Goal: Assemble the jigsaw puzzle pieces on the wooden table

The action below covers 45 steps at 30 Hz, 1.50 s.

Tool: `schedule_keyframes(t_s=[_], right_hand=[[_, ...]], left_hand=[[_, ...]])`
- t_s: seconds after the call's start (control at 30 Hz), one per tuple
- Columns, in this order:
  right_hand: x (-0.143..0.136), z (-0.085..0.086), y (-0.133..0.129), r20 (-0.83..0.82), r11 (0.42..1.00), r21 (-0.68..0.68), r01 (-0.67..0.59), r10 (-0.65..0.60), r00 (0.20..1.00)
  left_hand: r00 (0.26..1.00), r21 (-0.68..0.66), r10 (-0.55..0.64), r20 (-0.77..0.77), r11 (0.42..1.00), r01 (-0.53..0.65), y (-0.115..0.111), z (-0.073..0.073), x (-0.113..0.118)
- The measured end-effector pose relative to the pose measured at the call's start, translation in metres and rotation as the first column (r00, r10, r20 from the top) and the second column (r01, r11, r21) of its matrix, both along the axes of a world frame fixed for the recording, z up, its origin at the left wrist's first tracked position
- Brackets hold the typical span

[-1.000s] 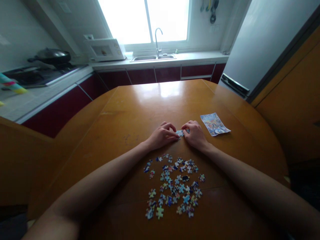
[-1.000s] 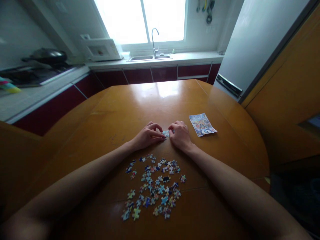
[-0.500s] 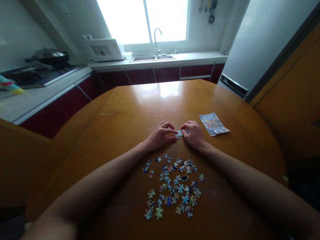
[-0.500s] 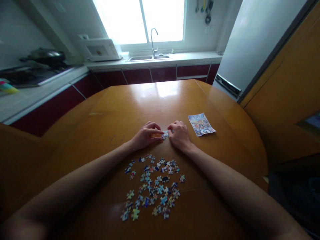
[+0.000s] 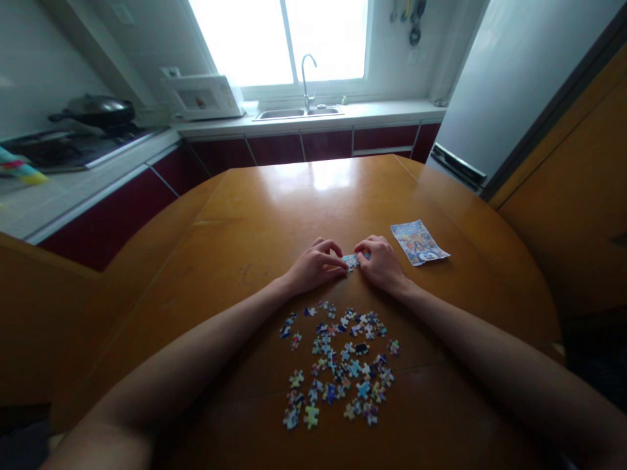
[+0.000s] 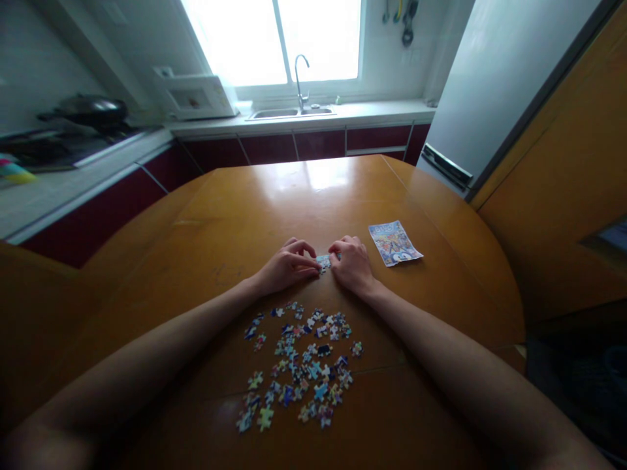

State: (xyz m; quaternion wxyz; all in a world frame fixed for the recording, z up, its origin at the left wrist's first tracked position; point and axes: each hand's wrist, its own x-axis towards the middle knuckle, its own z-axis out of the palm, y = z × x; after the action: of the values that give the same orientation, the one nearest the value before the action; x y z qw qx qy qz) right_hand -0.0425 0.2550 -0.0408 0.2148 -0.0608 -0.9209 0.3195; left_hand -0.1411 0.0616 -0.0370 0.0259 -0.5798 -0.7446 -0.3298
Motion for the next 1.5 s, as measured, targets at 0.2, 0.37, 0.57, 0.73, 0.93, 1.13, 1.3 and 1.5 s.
schedule_keyframes(t_s=[0.2, 0.37, 0.57, 0.73, 0.93, 1.13, 1.3, 1.5], right_hand=[[-0.0003, -0.0004, 0.0000, -0.009, 1.000, -0.008, -0.001, 0.001, 1.000], [-0.0009, -0.0010, 0.0005, -0.005, 1.000, -0.009, 0.000, 0.000, 1.000], [-0.0009, -0.0009, 0.0009, -0.005, 1.000, -0.017, -0.001, 0.001, 1.000], [-0.0007, -0.0001, 0.0006, 0.004, 1.000, -0.020, 0.001, 0.000, 1.000], [-0.0011, 0.0002, 0.0004, 0.019, 1.000, -0.011, 0.005, -0.004, 1.000], [-0.0009, 0.0001, 0.0005, 0.020, 1.000, -0.006, 0.006, -0.006, 1.000], [-0.0012, 0.0004, 0.0007, 0.022, 1.000, -0.011, 0.005, -0.004, 1.000], [-0.0014, -0.0002, 0.0009, 0.018, 1.000, -0.009, 0.003, -0.003, 1.000]], left_hand=[[0.998, -0.022, -0.005, -0.060, 1.000, 0.004, 0.0011, 0.0031, 0.0036], [0.998, -0.049, 0.005, -0.062, 0.999, -0.008, 0.0021, 0.0041, 0.0046], [0.999, -0.010, 0.027, 0.021, 1.000, -0.027, 0.0033, 0.0030, 0.0013], [0.999, 0.013, 0.035, 0.006, 0.999, -0.035, 0.0020, 0.0010, 0.0004], [0.999, -0.006, 0.009, -0.040, 1.000, -0.009, 0.0006, -0.0017, 0.0006], [0.998, 0.007, 0.002, -0.059, 1.000, -0.002, 0.0006, -0.0024, 0.0002], [0.997, -0.005, 0.005, -0.076, 1.000, -0.005, 0.0011, -0.0024, 0.0007], [0.997, -0.023, 0.007, -0.083, 1.000, -0.009, 0.0018, -0.0017, 0.0013]])
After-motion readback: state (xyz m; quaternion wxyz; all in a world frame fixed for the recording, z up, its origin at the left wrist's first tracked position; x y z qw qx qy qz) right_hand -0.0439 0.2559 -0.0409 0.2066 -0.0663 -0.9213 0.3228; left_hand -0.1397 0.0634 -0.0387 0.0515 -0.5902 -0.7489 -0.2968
